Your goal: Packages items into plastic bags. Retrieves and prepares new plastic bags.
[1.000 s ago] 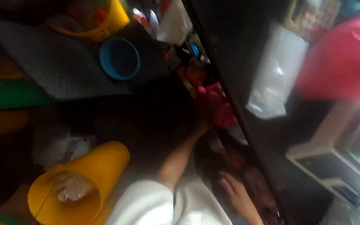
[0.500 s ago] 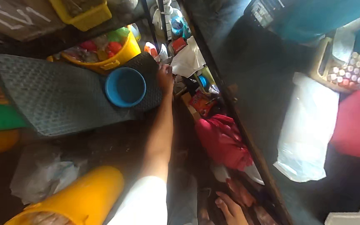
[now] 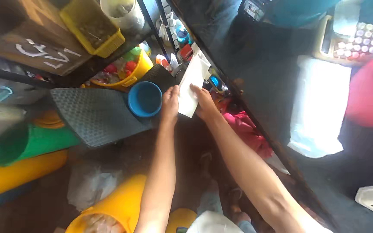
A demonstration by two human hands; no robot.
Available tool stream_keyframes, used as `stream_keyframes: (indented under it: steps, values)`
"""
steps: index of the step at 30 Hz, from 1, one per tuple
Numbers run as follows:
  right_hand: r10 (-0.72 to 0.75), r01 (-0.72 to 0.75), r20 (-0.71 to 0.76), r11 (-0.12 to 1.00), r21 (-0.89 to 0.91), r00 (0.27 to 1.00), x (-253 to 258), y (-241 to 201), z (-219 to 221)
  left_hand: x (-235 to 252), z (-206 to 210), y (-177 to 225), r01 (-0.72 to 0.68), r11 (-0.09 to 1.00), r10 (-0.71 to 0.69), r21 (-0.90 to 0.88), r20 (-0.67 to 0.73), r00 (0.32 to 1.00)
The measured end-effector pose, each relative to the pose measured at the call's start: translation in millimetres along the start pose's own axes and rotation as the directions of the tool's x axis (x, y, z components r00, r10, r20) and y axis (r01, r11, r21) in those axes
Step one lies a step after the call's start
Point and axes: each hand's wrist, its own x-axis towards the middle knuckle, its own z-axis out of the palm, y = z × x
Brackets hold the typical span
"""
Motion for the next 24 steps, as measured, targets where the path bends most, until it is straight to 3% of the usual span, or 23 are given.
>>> stream_keyframes:
  steps: [5, 10, 13, 15, 19, 21, 24]
  values:
    - [-0.039, 0.029, -0.047, 0.981, -0.190, 0.998, -58.5, 3.2, -4.3, 4.8, -1.3, 4.9, 0.071, 0.986, -0.076, -0.148, -0.029, 0.997]
    - [-0.230, 0.171, -0.149, 0.929, -0.328, 0.962, -75.3, 1.5, -7.9, 1.9, 9.4, -4.8, 0.082, 0.993, -0.084, -0.081, -0.021, 0.996]
    - [-0.204, 0.146, -0.123, 0.918, -0.370, 0.971, -71.0, -6.6, -9.7, 1.3, 7.9, -7.4, -0.032, 0.982, 0.045, 0.186, -0.068, 0.997]
    - [-0.178, 0.130, -0.109, 0.927, -0.353, 0.978, -69.3, -10.2, -9.4, -11.9, 3.1, 3.3, -0.146, 0.937, 0.162, 0.317, -0.024, 0.987]
    - [-0.182, 0.168, -0.036, 0.957, -0.238, 0.983, -68.7, -8.9, -6.7, -62.4, -2.6, 26.3, -0.301, 0.885, 0.227, 0.355, 0.236, 0.945]
    - [-0.180, 0.176, -0.008, 0.972, -0.153, 0.984, -67.3, -7.0, -4.0, -62.9, 0.0, 22.6, -0.385, 0.824, 0.308, 0.417, 0.240, 0.920]
    - [-0.178, 0.170, -0.081, 0.981, -0.098, 0.981, -63.9, -6.5, -4.5, -43.9, -0.7, 20.1, -0.437, 0.761, 0.410, 0.479, 0.166, 0.897]
